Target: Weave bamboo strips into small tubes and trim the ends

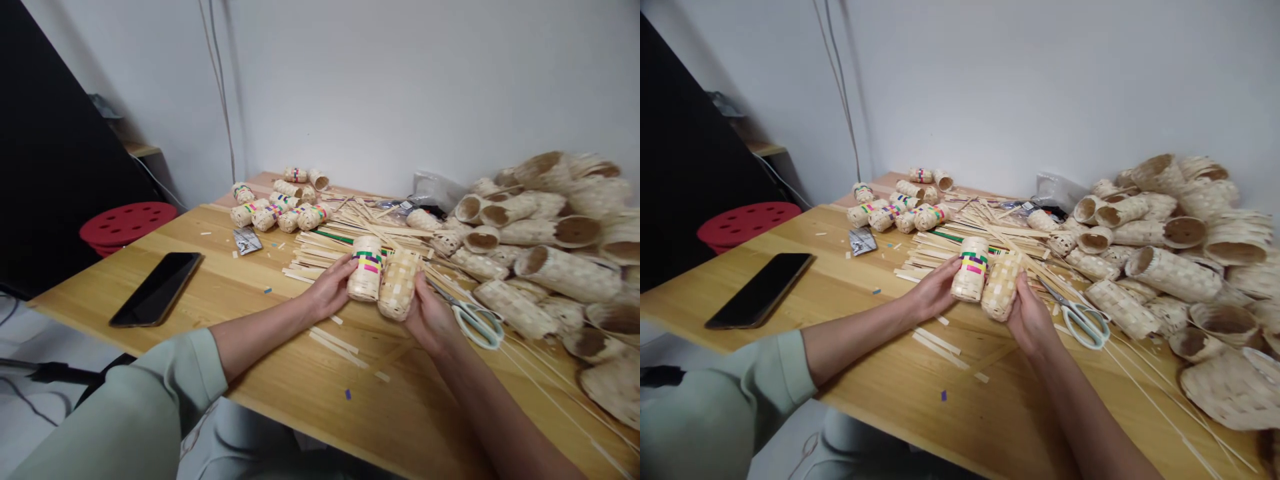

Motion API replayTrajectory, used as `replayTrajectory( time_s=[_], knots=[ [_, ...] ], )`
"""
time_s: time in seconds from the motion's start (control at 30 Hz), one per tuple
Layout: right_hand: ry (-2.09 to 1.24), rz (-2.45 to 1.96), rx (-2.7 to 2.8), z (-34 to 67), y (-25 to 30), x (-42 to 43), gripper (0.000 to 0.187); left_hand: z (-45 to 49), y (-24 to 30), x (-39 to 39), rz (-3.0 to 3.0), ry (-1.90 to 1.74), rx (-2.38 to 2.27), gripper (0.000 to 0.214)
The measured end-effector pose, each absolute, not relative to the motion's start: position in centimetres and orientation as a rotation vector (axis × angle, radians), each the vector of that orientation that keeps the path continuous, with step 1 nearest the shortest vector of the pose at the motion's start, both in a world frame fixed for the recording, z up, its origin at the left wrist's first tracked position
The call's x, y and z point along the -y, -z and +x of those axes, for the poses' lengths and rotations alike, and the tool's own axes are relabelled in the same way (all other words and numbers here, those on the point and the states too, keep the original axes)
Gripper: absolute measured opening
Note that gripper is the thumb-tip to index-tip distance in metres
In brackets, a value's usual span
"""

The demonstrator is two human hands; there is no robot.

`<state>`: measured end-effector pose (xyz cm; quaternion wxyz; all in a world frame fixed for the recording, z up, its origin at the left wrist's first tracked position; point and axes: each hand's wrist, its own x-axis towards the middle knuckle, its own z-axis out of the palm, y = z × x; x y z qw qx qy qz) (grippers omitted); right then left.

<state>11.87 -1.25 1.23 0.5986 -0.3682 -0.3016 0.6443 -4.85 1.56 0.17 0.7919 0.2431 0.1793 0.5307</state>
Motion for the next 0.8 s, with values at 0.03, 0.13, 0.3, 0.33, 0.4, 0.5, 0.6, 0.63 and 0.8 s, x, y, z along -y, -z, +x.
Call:
replayTrajectory(
  time_s=[0.03,0.13,0.3,0.33,0.4,0.5,0.6,0.63,0.8],
  knots=[
    [-1.499,-0.851,0.707,11.82,-1.27,1.26,0.03,-4.86,-0.1,-1.6,0.518,-1.155,-0.398,0.035],
    [-1.493,-0.855,0.708,11.78,-1.28,1.21,0.032,-4.94,-0.14,-1.54,0.502,-1.167,-0.437,0.037],
    [-1.472,-0.84,0.742,11.97,-1.05,1.1,0.033,-5.05,-0.64,-1.22,0.473,-1.157,-0.502,0.043],
    [-1.472,-0.843,0.741,11.99,-1.04,1.11,0.033,-5.05,-0.71,-1.17,0.475,-1.158,-0.515,0.047],
    [-1.474,-0.858,0.725,11.99,-1.06,1.15,0.033,-5.05,-0.78,-1.13,0.498,-1.165,-0.534,0.056],
    [-1.477,-0.874,0.714,11.95,-1.14,1.24,0.033,-5.04,-0.76,-1.13,0.542,-1.178,-0.538,0.062],
    [-1.479,-0.882,0.706,11.92,-1.18,1.28,0.032,-5.04,-0.71,-1.17,0.567,-1.188,-0.532,0.063],
    [-1.478,-0.884,0.694,11.91,-1.19,1.27,0.032,-5.04,-0.7,-1.18,0.575,-1.192,-0.529,0.064],
    [-1.485,-0.896,0.64,11.84,-1.37,1.2,0.033,-5.06,-0.65,-1.2,0.584,-1.194,-0.504,0.068]
  ],
)
